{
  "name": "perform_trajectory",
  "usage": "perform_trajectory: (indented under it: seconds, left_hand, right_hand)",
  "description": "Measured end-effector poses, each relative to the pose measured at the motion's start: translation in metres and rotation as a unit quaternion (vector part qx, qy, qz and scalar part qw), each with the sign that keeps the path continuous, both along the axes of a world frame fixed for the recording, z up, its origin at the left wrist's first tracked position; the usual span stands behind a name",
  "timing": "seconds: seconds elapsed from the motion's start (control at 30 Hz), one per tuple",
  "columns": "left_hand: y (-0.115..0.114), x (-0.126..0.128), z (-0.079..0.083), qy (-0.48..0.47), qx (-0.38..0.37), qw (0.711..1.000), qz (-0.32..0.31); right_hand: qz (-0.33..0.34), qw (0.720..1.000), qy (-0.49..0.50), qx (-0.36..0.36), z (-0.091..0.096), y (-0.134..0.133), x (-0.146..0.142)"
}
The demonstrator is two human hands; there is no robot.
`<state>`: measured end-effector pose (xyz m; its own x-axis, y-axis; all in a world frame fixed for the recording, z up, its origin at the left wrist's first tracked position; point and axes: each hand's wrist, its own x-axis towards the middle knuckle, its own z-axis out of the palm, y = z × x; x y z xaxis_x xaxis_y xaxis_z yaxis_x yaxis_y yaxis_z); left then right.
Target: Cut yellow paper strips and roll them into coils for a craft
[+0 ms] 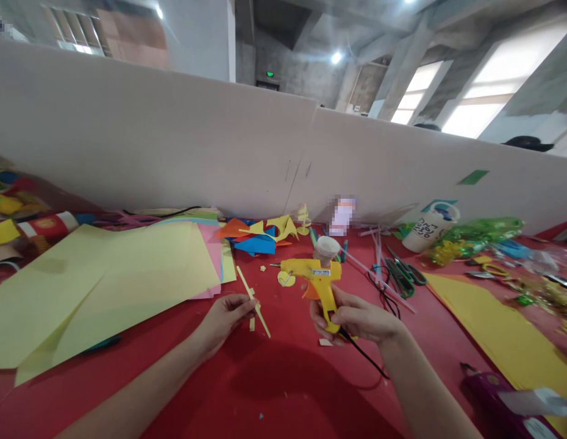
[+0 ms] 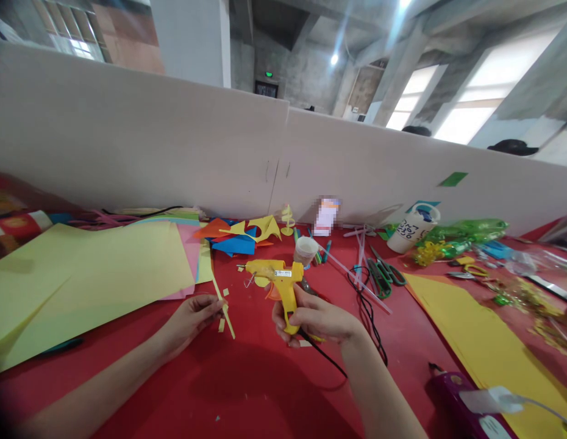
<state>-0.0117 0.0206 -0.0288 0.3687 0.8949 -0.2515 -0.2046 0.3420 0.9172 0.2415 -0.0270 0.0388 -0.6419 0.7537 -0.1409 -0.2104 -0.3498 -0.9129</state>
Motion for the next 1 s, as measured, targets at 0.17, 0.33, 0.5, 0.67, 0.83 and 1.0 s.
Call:
perform_trajectory:
  seconds: [0.17,0.33,0.5,0.67,0.83,1.0]
  left_hand:
    - [0.000,0.001,0.002,0.023,0.001,1.000,-0.004]
    - [0.001,0.002,0.000,0.015,-0.001,1.000,0.005]
    - [0.001,0.002,-0.002,0.002,-0.010,1.000,0.003]
    - [0.000,0.002,0.002,0.005,-0.025,1.000,0.006]
    - [0.001,0.002,0.000,0.004,-0.015,1.000,0.001]
    - [0.002,0.002,-0.004,0.004,-0.015,1.000,-0.003]
  right_hand:
    - [0.024,0.999,0.029,0.036,0.010,-0.005,-0.007]
    - [0.053,0.995,0.053,0.068,0.013,-0.008,-0.010]
    - [0.073,0.992,0.066,0.079,0.018,-0.011,-0.012]
    - [0.079,0.991,0.074,0.081,0.020,-0.013,-0.013]
    - [0.074,0.992,0.074,0.077,0.019,-0.013,-0.012]
    - [0.073,0.993,0.061,0.076,0.019,-0.013,-0.010]
